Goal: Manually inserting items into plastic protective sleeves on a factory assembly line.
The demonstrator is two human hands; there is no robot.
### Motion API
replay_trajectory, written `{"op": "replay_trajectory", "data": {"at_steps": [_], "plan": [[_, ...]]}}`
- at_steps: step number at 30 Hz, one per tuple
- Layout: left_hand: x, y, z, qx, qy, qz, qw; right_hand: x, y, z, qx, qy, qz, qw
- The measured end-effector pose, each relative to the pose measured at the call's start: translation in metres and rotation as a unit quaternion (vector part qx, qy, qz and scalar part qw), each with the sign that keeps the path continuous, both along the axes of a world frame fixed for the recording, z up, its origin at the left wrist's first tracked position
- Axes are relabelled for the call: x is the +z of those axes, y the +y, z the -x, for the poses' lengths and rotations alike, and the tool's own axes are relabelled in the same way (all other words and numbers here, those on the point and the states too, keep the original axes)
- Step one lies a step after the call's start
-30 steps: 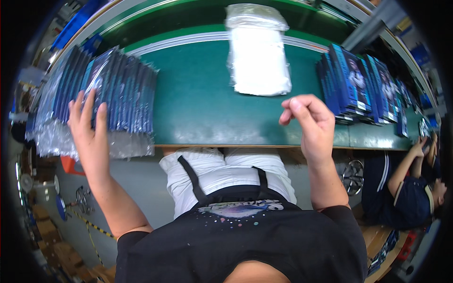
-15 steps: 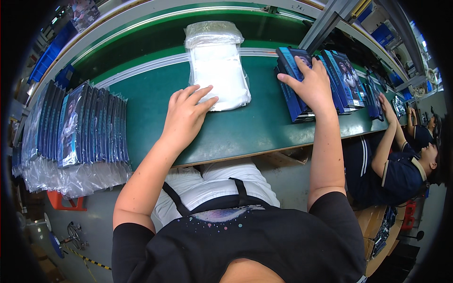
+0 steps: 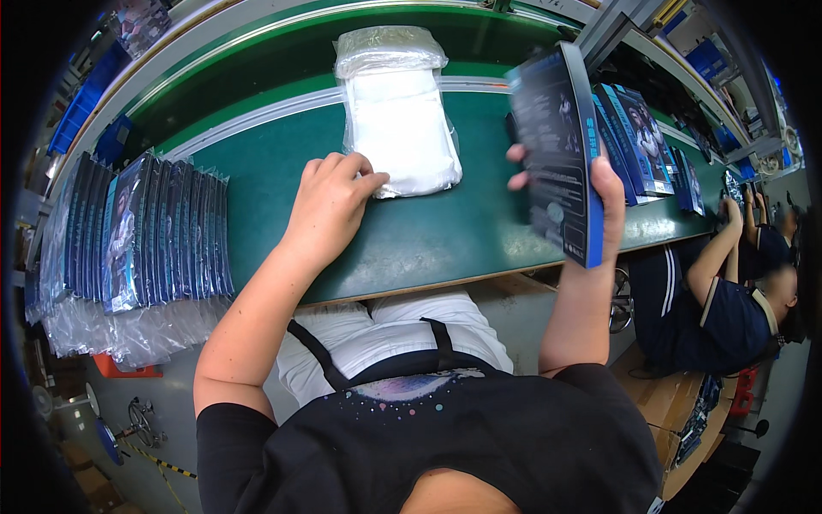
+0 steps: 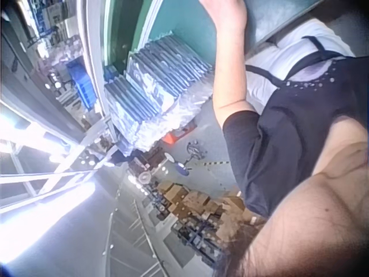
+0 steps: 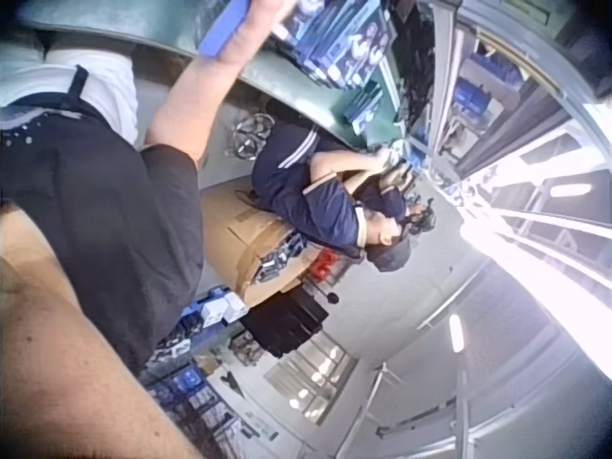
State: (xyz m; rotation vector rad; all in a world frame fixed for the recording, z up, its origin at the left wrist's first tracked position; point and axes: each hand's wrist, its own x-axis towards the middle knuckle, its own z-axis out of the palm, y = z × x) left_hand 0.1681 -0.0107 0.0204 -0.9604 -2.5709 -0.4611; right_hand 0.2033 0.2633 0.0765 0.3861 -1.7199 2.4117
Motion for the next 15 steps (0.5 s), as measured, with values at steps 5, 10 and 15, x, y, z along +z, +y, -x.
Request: {"op": "replay_trajectory", "data": {"at_steps": [5, 10, 15], "plan": [[0.004, 0.004, 0.001, -0.009, -0.074, -0.099, 0.992, -0.092, -0.012, -0.010, 0.344, -0.206, 0.374, 0.836], [-0.004, -0.004, 0.003, -0.017, -0.067, -0.127, 0.989, -0.104, -0.030, -0.027, 0.304, -0.231, 0.338, 0.860], [-0.005, -0.003, 0.008, -0.040, -0.058, -0.158, 0.985, -0.081, -0.057, -0.024, 0.289, -0.271, 0.255, 0.882]]}}
